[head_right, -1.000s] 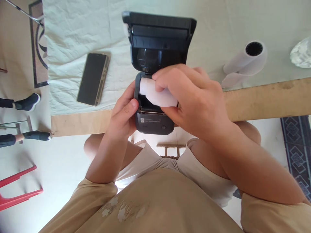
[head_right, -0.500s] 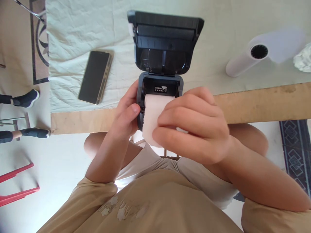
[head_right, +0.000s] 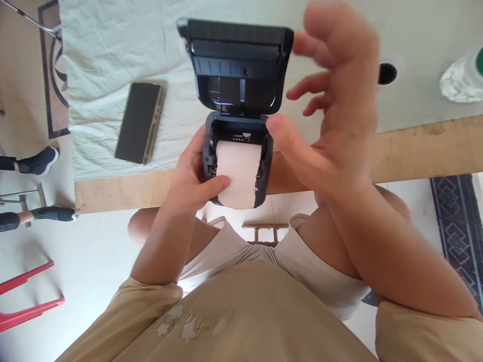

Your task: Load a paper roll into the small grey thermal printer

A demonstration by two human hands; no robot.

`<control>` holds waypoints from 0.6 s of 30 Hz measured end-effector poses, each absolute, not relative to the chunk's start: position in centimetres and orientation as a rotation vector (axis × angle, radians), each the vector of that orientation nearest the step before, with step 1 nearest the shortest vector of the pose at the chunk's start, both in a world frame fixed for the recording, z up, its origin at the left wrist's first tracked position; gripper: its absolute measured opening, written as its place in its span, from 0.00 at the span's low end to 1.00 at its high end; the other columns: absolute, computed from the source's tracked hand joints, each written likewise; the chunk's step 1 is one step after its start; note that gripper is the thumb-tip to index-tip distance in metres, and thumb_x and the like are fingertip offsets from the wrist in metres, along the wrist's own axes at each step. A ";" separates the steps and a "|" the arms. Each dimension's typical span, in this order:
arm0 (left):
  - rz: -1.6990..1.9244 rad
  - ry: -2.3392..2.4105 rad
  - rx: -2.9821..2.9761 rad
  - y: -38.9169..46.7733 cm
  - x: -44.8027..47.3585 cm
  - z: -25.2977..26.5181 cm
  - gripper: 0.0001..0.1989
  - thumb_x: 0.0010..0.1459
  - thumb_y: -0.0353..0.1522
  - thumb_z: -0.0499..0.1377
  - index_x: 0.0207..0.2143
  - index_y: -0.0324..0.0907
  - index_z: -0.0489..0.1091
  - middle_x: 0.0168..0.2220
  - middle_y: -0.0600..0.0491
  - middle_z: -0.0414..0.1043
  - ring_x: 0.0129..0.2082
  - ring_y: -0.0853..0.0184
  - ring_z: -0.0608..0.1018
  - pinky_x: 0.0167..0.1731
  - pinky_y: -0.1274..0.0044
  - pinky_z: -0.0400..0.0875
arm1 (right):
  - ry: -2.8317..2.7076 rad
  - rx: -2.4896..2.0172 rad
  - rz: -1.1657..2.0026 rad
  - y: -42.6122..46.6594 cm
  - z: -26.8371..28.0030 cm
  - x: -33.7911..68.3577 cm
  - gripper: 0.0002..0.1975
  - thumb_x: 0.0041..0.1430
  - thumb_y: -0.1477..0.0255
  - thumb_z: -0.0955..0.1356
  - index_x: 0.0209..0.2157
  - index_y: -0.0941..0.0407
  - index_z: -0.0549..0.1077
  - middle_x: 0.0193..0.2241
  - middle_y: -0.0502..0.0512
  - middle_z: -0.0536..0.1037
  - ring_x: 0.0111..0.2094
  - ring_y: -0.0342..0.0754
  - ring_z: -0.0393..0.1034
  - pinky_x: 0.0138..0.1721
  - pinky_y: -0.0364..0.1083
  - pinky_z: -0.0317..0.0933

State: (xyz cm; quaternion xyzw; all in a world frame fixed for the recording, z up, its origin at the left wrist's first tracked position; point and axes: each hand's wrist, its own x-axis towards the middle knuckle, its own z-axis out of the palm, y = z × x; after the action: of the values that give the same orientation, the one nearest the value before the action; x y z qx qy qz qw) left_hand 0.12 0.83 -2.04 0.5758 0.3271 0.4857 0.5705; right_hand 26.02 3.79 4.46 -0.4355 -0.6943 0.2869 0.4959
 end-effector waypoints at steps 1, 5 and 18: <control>1.143 0.748 1.369 0.9 0.0 -2.2 0.57 0.51 0.61 0.78 0.79 0.59 0.64 0.72 0.47 0.78 0.67 0.37 0.85 0.59 0.53 0.88 | -1.734 -1.005 0.646 3.9 4.4 25.9 0.31 0.76 0.49 0.69 0.75 0.33 0.67 0.77 0.49 0.66 0.70 0.57 0.74 0.54 0.55 0.76; 1.147 0.687 1.402 0.8 -0.4 -2.1 0.57 0.50 0.62 0.78 0.78 0.59 0.66 0.70 0.46 0.79 0.64 0.39 0.86 0.54 0.56 0.90 | -1.806 -0.819 0.447 3.9 4.0 24.9 0.24 0.80 0.50 0.66 0.72 0.35 0.72 0.62 0.52 0.78 0.54 0.50 0.79 0.46 0.51 0.72; 1.187 0.568 1.355 0.7 -0.2 -1.5 0.53 0.47 0.57 0.84 0.72 0.57 0.73 0.68 0.49 0.81 0.57 0.46 0.89 0.48 0.65 0.93 | -2.045 -0.666 0.519 3.6 3.6 25.7 0.22 0.62 0.70 0.73 0.56 0.45 0.69 0.58 0.61 0.79 0.68 0.61 0.77 0.54 0.59 0.80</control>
State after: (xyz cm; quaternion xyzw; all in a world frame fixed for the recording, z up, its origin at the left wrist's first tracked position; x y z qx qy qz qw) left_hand -0.16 0.66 -1.51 0.5813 0.2435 0.5092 0.5862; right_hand 25.68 3.59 3.61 -0.2693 -0.8262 0.2097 0.4482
